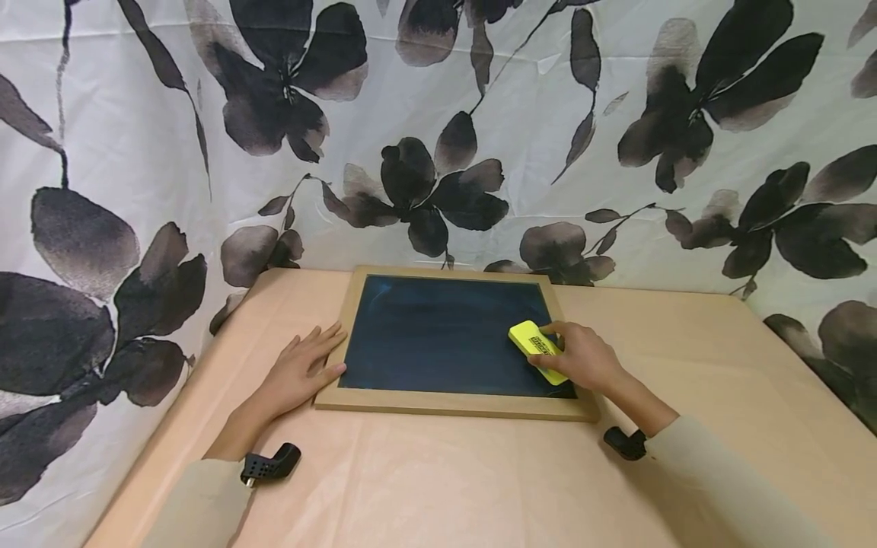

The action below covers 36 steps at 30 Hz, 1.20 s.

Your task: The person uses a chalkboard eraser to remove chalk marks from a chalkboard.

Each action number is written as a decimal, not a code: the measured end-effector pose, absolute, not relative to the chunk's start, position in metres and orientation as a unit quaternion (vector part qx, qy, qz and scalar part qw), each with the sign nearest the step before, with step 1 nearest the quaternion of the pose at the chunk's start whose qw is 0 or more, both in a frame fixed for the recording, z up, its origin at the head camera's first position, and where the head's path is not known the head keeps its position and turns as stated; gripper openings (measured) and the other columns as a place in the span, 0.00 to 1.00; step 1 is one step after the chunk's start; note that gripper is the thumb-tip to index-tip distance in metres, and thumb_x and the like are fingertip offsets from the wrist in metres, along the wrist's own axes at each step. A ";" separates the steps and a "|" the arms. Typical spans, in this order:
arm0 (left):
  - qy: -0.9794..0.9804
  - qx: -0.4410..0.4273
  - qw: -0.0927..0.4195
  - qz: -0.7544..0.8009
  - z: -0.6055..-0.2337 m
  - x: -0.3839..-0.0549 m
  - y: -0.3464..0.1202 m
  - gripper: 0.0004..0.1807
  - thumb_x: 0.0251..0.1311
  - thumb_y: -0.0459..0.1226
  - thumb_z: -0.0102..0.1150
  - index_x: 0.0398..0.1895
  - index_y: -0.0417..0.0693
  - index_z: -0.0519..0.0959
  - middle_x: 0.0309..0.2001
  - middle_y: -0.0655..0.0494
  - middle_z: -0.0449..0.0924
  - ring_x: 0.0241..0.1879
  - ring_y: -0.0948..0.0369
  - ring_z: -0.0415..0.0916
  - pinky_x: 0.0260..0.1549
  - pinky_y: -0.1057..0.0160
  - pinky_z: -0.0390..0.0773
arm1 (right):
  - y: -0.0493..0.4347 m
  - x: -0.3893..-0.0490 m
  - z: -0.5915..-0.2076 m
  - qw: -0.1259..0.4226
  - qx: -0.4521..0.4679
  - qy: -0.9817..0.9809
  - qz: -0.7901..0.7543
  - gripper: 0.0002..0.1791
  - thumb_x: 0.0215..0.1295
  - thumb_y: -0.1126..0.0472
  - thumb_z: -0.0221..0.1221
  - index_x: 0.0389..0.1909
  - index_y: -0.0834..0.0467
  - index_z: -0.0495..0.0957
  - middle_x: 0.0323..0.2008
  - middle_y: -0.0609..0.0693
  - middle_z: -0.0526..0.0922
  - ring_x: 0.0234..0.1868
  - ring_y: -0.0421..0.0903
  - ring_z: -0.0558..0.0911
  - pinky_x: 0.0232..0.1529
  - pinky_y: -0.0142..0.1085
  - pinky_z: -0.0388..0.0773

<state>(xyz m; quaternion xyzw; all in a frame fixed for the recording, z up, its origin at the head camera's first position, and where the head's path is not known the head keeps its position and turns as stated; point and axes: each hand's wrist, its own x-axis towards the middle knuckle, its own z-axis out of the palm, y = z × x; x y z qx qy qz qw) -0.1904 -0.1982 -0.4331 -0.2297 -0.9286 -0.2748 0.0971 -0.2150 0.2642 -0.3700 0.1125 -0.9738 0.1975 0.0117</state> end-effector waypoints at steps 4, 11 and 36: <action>-0.927 -0.234 0.100 -0.276 -0.433 -0.191 -0.199 0.35 0.64 0.51 0.55 0.71 0.46 0.64 0.72 0.48 0.55 0.70 0.40 0.48 0.64 0.34 0.41 | 0.264 -0.216 -0.369 0.011 0.108 -0.975 0.196 0.40 0.52 0.44 0.69 0.60 0.66 0.72 0.39 0.59 0.78 0.34 0.51 0.75 0.24 0.36 0.71; -0.928 -0.238 0.108 -0.266 -0.428 -0.193 -0.201 0.34 0.65 0.51 0.55 0.70 0.46 0.64 0.72 0.48 0.56 0.70 0.40 0.48 0.64 0.34 0.41 | 0.261 -0.210 -0.364 0.007 0.105 -0.977 0.187 0.40 0.54 0.45 0.68 0.59 0.69 0.71 0.40 0.61 0.78 0.33 0.51 0.75 0.23 0.36 0.71; -0.926 -0.237 0.101 -0.276 -0.432 -0.189 -0.198 0.35 0.64 0.50 0.56 0.70 0.45 0.64 0.72 0.47 0.56 0.70 0.39 0.48 0.64 0.34 0.40 | 0.254 -0.178 -0.369 0.044 0.001 -0.984 0.172 0.39 0.53 0.44 0.66 0.55 0.71 0.70 0.38 0.64 0.79 0.28 0.51 0.76 0.21 0.38 0.70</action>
